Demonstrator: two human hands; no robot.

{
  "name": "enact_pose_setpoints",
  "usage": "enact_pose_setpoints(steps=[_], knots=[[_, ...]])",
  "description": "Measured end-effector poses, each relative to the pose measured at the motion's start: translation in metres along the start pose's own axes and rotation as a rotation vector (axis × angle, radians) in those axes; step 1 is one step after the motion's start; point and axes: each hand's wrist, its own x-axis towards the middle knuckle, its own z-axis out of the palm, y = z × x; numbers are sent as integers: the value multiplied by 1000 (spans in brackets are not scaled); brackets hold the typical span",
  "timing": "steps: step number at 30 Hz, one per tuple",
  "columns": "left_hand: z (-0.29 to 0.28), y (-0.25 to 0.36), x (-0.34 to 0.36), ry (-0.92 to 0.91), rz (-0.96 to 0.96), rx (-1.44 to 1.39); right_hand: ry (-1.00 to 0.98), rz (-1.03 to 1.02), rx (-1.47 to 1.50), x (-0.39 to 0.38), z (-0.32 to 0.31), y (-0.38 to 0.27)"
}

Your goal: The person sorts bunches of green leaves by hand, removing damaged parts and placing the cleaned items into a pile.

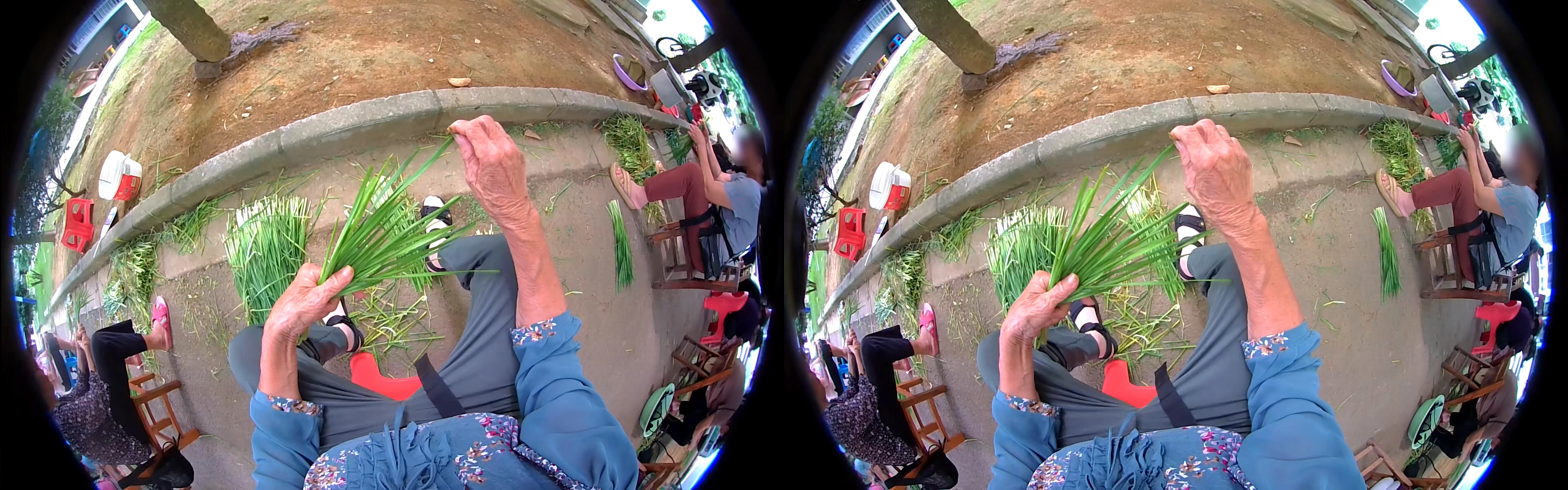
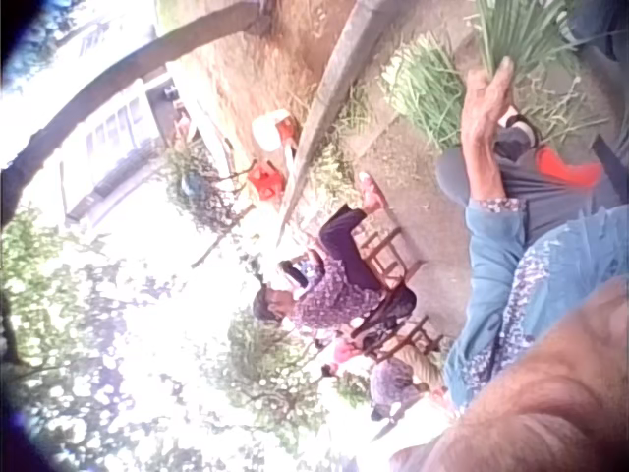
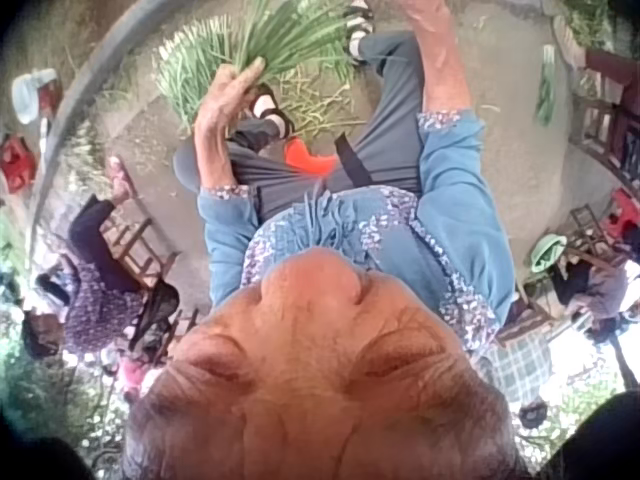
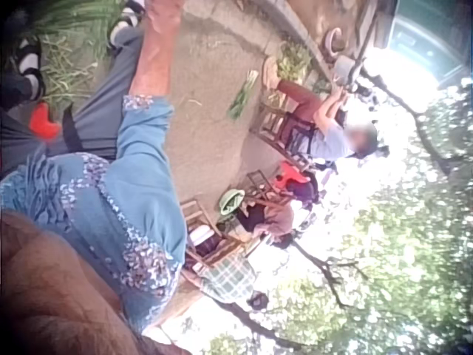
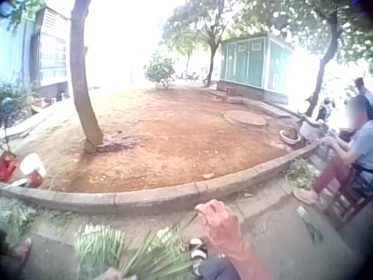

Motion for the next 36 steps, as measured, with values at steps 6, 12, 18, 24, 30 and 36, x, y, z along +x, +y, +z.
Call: enact_pose_setpoints(steps=[6,12,18,24,30,36], knots=[[-1,2,0,-16,12,-1,-23,-43,-52,-3,1,3],[1,1,0,-27,7,-40,-31,101,-143,-10,11,-4],[0,-2,1,-41,34,-28,41,647,320,-7,12,14],[3,4,-3,-35,30,-43,-170,329,519,-3,4,-7],[0,0,-2,-72,18,-69,-187,83,424,-10,13,-1],[1,4,-3,-69,15,-41,-239,182,433,-11,13,0]])
